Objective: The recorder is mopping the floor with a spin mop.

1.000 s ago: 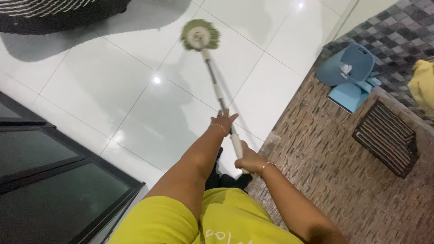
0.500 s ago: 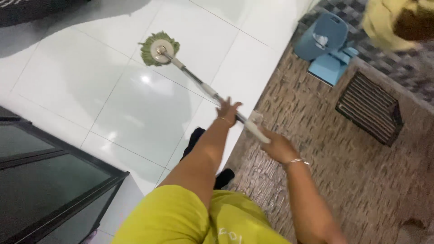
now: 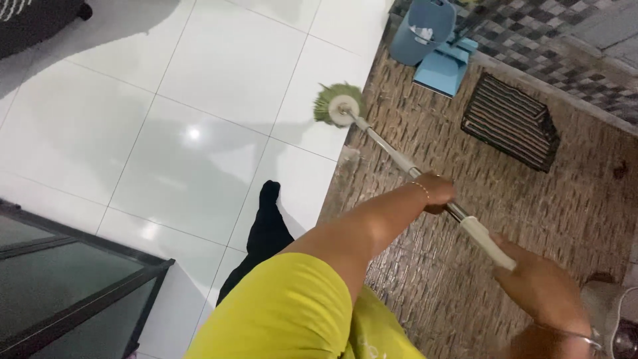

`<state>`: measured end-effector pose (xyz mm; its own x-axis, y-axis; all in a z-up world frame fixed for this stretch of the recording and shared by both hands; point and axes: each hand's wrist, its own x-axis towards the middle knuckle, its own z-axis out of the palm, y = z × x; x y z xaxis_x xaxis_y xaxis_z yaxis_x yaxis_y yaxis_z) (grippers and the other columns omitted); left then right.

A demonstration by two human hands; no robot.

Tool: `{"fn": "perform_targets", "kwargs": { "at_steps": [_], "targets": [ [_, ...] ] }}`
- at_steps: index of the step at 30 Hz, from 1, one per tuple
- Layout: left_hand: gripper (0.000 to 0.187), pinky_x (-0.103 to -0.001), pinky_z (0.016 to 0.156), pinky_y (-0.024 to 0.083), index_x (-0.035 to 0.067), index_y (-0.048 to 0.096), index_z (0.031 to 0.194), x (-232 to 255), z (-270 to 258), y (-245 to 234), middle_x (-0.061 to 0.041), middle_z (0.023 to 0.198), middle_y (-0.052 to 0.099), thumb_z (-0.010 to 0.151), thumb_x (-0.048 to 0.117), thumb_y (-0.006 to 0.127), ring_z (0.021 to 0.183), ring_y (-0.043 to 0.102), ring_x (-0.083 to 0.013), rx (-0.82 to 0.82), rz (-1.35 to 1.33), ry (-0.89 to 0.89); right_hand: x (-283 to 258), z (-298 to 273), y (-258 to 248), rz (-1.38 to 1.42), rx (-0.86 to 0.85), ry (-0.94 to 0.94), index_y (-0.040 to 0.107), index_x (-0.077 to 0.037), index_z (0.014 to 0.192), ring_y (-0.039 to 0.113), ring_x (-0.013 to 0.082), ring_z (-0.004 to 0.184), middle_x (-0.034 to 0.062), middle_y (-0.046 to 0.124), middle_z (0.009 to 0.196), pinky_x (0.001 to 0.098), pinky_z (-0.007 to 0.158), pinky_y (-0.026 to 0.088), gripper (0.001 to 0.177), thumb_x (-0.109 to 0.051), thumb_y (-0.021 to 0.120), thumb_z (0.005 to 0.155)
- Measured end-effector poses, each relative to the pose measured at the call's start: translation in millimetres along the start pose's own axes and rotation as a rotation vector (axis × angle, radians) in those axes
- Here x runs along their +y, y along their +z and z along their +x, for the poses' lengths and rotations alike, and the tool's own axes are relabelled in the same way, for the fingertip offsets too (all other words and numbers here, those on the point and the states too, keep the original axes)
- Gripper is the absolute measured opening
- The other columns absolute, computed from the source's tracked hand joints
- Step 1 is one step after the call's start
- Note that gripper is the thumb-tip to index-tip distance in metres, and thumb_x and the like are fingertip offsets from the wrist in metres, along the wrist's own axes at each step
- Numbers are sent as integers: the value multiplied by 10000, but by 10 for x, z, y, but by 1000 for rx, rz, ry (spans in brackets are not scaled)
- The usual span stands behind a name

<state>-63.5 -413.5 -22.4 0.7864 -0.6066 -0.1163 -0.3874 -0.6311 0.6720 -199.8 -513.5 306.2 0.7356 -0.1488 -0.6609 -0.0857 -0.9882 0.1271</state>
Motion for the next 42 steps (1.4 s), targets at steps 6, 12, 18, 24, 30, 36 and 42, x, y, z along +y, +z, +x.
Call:
{"fn": "perform_targets", "kwargs": {
  "at_steps": [6, 12, 18, 24, 30, 36, 42],
  "targets": [
    [146, -483, 776, 590, 155, 760, 923, 633, -138, -445, -85, 955, 733, 836, 234, 673, 925, 719, -303, -93, 60, 217, 425, -204, -27, -148, -13, 160, 385, -406, 1639, 770, 249, 737, 98, 805, 1124, 399, 763, 673, 739, -416, 656, 952],
    [161, -463, 815, 588, 143, 785, 927, -136, -707, -600, -108, 1015, 751, 801, 205, 706, 981, 714, -321, -103, 220, 115, -199, 233, 224, -3, -32, 60, 411, -391, 1605, 747, 251, 803, 117, 800, 1062, 443, 824, 637, 785, -376, 735, 890],
    [203, -443, 915, 584, 158, 802, 1023, -1342, -1795, -881, -108, 1095, 753, 852, 266, 785, 1060, 723, -298, -210, 233, -338, -1798, 958, 934, 64, -66, -385, 334, -276, 1582, 679, 401, 1126, 228, 669, 1272, 467, 986, 540, 882, -214, 722, 792],
    [411, -550, 1051, 478, 230, 695, 1212, -2929, -2345, -500, -96, 1327, 654, 810, 164, 748, 1323, 554, -384, 61, 48, -572, -2990, 2078, 1524, 241, -7, -845, 405, -146, 1493, 671, 418, 1074, 258, 684, 1214, 479, 904, 542, 829, -199, 792, 762],
    [404, -560, 1134, 341, 246, 562, 1299, -2976, -3011, -1464, -199, 1635, 217, 911, 167, 646, 1486, 249, -450, 179, -81, -797, -3872, 2117, 1415, 1282, -902, -334, 362, -216, 1585, 689, 243, 693, 139, 634, 919, 301, 445, 476, 813, -63, 655, 842],
    [341, -580, 1235, 289, 174, 532, 1283, -2897, -2510, -1203, -307, 1692, 136, 952, 164, 613, 1480, 252, -555, 247, -171, -686, -3355, 2160, 1184, 1537, -785, -228, 361, -215, 1567, 547, 111, 562, 117, 646, 938, 222, 426, 426, 800, 34, 641, 861],
    [662, -713, 1148, 203, 207, 415, 1433, -2232, -1780, -782, -346, 1613, 20, 830, 158, 685, 1457, 80, -632, 87, -148, -518, -2342, 1922, 1171, 1712, -748, -210, 403, -157, 1504, 541, 113, 524, 157, 664, 914, 212, 386, 435, 743, 22, 583, 805]
  ]
}}
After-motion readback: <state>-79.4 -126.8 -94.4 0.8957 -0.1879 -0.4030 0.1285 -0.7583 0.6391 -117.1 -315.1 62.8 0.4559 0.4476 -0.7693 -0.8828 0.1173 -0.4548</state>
